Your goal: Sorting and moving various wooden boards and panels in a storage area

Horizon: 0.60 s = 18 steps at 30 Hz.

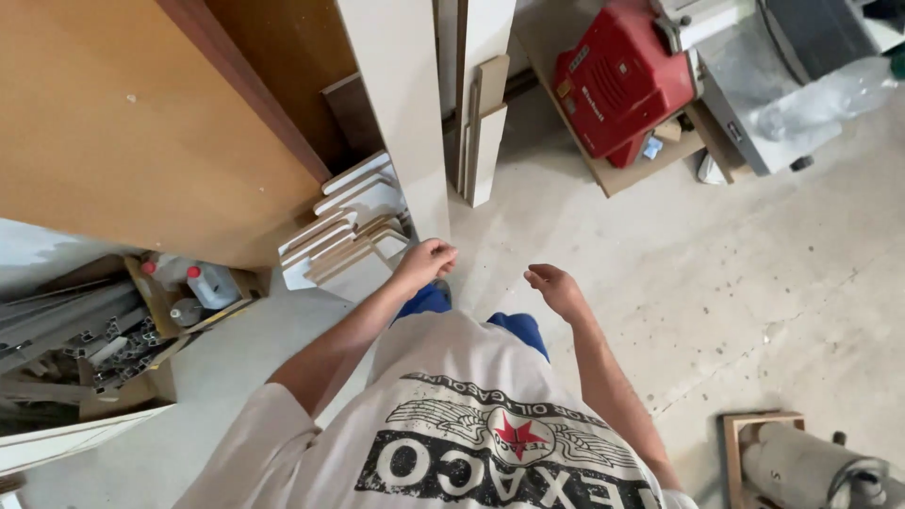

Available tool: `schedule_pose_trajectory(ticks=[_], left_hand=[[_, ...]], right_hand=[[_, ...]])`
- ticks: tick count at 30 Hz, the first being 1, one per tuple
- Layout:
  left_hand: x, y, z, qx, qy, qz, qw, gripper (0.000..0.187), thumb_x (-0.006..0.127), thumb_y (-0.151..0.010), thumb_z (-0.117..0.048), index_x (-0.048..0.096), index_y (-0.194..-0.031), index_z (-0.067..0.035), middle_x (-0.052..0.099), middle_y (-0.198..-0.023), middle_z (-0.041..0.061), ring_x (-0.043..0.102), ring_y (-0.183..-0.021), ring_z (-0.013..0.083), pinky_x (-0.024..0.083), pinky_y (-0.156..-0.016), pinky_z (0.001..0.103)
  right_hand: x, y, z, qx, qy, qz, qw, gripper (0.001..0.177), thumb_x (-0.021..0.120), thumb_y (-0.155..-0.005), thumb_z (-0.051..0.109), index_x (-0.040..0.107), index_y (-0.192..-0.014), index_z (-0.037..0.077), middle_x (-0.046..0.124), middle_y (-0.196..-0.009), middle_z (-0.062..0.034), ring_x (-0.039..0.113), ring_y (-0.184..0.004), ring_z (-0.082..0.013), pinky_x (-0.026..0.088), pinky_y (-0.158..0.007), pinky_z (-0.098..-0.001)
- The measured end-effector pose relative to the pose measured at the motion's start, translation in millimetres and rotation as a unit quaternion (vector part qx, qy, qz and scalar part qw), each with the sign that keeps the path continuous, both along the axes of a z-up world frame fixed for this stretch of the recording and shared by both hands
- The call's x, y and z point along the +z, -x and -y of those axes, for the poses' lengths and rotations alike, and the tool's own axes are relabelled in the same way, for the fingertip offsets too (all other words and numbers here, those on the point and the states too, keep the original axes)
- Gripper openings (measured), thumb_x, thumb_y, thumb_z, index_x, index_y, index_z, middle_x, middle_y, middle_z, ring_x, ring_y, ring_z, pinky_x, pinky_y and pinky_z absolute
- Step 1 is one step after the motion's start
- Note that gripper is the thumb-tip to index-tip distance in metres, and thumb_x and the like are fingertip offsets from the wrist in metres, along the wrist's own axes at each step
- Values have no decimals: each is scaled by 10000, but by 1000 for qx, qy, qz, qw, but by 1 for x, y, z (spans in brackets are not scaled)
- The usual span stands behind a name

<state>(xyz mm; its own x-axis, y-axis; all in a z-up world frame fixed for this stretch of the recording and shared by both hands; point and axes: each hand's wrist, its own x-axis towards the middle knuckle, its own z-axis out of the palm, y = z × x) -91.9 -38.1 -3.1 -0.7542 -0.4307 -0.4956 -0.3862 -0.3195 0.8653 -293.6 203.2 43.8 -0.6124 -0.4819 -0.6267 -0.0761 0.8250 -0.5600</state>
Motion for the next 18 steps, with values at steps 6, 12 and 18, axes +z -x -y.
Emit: schedule_pose_trajectory(ticks=[6,12,18], left_hand=[[66,59,32,49,27,37,998,371,714,-990,-325,708,-1150,10,769,-973,153,758,-865,202,621,-789,296],[39,89,24,176,78,174,966,433,699,-969,-498,744,-1163,-114,774,-961,126,732,-863,244,560,-790,366],[108,157,-30,343,-7,202,917,340,665,-1001,-285,728,-1199,-16,768,-1044,187,746,-959,292,584,-862,384]], right_hand=[[-19,119,67,88,23,20,996,521,669,-968,498,687,-1346,141,774,-1155,-138,692,-1179,-323,513,-1019,-478],[-61,224,137,253,12,33,967,520,680,-960,488,699,-1340,132,742,-1238,-155,657,-1224,-370,484,-1063,-498],[-60,294,184,310,5,101,945,377,660,-993,313,713,-1285,80,769,-1112,-164,755,-1021,-288,602,-876,-425]])
